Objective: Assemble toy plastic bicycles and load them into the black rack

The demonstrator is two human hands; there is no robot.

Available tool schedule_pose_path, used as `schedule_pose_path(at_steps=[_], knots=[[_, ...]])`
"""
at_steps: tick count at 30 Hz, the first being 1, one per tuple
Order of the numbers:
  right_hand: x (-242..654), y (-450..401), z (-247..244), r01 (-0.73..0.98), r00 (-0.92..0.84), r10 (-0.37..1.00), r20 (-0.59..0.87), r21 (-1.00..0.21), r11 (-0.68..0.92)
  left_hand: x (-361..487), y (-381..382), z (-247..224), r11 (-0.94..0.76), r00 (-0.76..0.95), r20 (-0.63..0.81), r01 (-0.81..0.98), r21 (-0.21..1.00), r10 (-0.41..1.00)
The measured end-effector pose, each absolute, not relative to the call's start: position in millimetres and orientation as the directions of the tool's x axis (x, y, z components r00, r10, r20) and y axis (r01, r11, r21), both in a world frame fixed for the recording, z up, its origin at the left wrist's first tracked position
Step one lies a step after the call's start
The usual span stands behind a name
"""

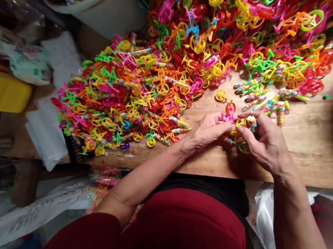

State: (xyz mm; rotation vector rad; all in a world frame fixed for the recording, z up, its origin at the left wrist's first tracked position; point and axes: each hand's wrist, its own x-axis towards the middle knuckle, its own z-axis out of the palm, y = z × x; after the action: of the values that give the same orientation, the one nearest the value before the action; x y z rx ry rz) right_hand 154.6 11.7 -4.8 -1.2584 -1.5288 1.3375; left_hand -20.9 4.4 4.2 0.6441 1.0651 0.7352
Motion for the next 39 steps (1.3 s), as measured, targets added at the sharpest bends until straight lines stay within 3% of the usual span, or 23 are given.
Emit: schedule_pose_path(at_steps=[3,5,8,12,17,25,34,39], knots=[[156.5,7.5,-12.1,0.291,-0.291,0.955,0.055,-0.946,0.143,-20.9,2.2,7.9,0.612,0.307,-0.538,-0.25,0.75,0.785],[158.2,9.0,-15.6,0.241,-0.271,0.962,0.03,-0.966,0.098,-23.0,3.3,8.9,0.63,0.378,-0.52,-0.278,0.725,0.766],[159.5,9.4,-20.3,0.07,-0.2,0.971,-0.128,-0.991,-0.116,-28.9,7.1,6.0,0.664,0.472,-0.501,-0.289,0.69,0.726],[159.5,-0.5,-25.2,-0.1,-0.207,0.938,-0.277,-0.948,-0.302,-36.8,11.0,0.7,0.65,0.513,-0.478,-0.229,0.725,0.713],[162.0,-9.2,-24.5,-0.121,-0.265,0.932,-0.247,-0.951,-0.286,-37.9,11.8,5.6,0.642,0.528,-0.472,-0.197,0.741,0.706],[167.2,-10.3,-18.2,-0.189,-0.324,0.889,-0.324,-0.899,-0.396,-34.4,12.0,14.8,0.616,0.56,-0.436,-0.177,0.768,0.705],[160.1,-12.0,-25.9,-0.272,-0.318,0.912,-0.259,-0.897,-0.349,-37.3,14.5,27.2,0.693,0.588,-0.492,-0.168,0.701,0.641],[152.3,-16.0,-32.7,-0.286,-0.301,0.916,-0.263,-0.892,-0.35,-33.7,11.6,28.1,0.642,0.498,-0.494,-0.18,0.745,0.713]])
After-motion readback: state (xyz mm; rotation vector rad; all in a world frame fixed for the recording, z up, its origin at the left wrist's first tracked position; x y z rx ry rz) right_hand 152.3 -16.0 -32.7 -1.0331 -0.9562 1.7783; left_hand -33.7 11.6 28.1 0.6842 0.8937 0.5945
